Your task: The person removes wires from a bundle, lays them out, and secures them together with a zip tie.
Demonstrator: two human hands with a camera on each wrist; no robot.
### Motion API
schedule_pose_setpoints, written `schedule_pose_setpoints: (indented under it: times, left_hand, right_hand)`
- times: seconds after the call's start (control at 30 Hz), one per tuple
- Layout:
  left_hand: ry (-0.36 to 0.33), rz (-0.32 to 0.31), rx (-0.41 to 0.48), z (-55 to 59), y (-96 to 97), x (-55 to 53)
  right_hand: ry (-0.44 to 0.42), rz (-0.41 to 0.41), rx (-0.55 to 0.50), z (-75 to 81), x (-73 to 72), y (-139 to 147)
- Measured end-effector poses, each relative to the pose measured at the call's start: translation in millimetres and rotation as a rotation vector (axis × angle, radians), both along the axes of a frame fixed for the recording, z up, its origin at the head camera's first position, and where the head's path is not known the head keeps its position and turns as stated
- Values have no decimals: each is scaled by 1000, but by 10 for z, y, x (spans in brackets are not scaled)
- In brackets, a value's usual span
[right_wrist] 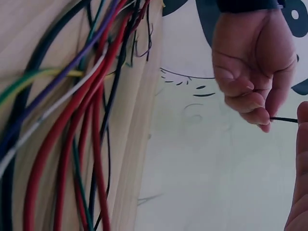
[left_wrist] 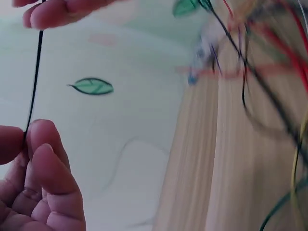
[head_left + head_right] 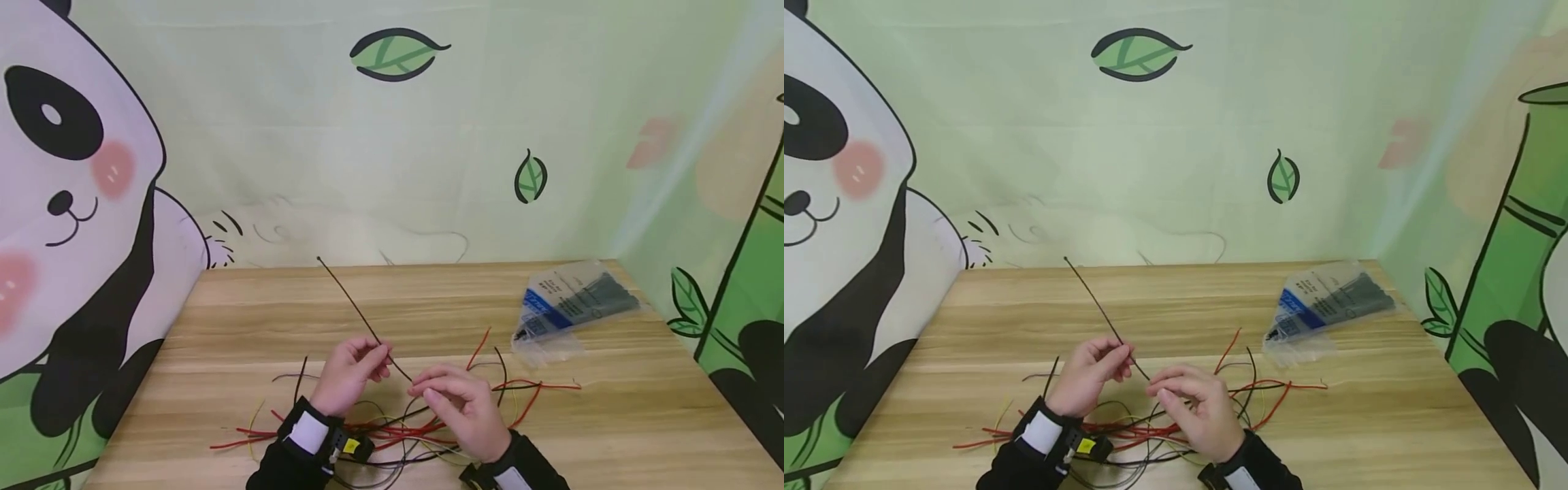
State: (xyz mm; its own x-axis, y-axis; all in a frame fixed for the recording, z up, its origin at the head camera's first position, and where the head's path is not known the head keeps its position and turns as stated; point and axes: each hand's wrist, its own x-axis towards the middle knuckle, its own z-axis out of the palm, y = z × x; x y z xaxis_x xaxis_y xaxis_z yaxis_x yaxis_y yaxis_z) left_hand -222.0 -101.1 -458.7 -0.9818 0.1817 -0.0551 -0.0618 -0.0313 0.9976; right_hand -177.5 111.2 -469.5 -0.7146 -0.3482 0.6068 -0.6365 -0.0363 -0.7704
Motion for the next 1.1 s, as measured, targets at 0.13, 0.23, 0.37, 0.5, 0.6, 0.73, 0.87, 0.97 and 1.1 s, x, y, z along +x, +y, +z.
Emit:
schedule_pose_setpoints:
  times: [0.13, 0.23, 0.37, 0.5, 0.6, 0.73, 0.87, 0.97, 1.1]
  left_hand:
    - [40, 78, -117, 3, -52, 17]
    - [77, 129, -151, 9, -106, 19]
    - [184, 193, -256, 4, -162, 20]
    - [346, 225, -414, -15, -163, 17]
    - [446, 241, -504, -17, -144, 22]
    - [498, 277, -549, 6, -139, 27]
    - [518, 319, -560, 46, -171, 0]
    - [548, 343, -578, 77, -192, -32]
    - [591, 345, -613, 75, -192, -47]
  right_hand:
    - [15, -60, 130, -59, 30, 11]
    - [58, -111, 241, -101, 46, 29]
    - [37, -144, 382, -134, 36, 63]
    - [-76, -83, 544, -125, 2, 75]
    - [-129, -20, 655, -99, -16, 69]
    - [-177, 12, 724, -37, -42, 71]
    - [-224, -14, 738, 63, -87, 89]
    - [-244, -48, 762, 138, -114, 109]
    - [-267, -51, 818, 187, -99, 123]
